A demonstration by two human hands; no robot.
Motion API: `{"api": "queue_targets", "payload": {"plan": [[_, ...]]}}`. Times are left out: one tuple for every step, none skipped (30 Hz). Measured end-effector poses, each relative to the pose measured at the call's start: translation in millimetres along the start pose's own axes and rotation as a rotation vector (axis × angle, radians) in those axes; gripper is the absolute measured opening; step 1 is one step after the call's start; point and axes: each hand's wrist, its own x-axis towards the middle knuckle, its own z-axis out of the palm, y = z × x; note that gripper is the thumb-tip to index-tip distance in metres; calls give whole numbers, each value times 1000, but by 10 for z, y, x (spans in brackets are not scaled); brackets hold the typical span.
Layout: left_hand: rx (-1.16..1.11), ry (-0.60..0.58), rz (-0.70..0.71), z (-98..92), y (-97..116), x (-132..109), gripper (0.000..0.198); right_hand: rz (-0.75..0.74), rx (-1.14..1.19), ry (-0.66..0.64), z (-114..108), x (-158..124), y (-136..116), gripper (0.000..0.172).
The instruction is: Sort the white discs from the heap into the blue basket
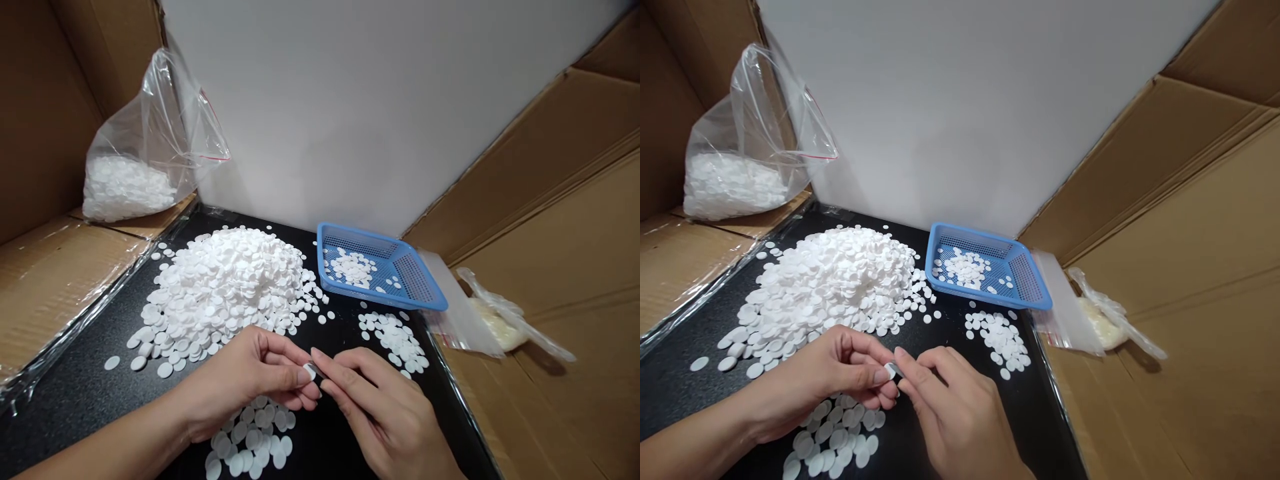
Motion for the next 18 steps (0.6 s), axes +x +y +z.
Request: {"api": "queue_targets", "payload": {"plan": [[-4,-6,-3,1,3,-1,26,-6,-8,3,1,3,-4,38],[-6,-10,-6,1,6,-1,26,-13,-15,5,0,4,-7,37],[-5,-12,-8,2,11,-1,27,-19,-21,4,-2,5,-9,37],[-2,-12,-10,3,16,-2,27,-25,-25,1,-6,6,-10,37],[4,-11,-13,3,21,-3,27,-31,-29,-2,-10,6,-10,36],[7,-10,-14,4,25,-4,27,-35,-32,-7,-14,6,-9,36],[11,-11,-13,4,28,-5,26,-38,-34,-12,-17,6,-7,36],[16,-11,-13,3,30,-6,26,-41,-36,-15,-20,6,-6,36],[20,-12,-12,1,30,-7,25,-46,-37,-15,-21,7,-5,36],[26,-13,-10,-1,30,-7,25,-49,-38,-13,-21,8,-6,35],[31,-15,-7,-3,29,-7,25,-52,-37,-13,-20,9,-7,35],[38,-16,-7,-5,29,-6,25,-55,-36,-10,-19,10,-9,35],[46,-18,-8,-6,28,-6,25,-58,-35,-8,-17,11,-12,34],[53,-19,-9,-7,28,-6,25,-59,-37,-9,-16,12,-15,34],[59,-21,-12,-7,28,-6,25,-58,-40,-11,-14,13,-17,34],[66,-21,-14,-6,28,-6,25,-59,-43,-12,-13,14,-18,34],[70,-19,-18,-5,28,-8,26,-59,-47,-14,-12,14,-17,34],[72,-15,-21,-4,28,-10,26,-59,-52,-16,-12,15,-16,34]]}}
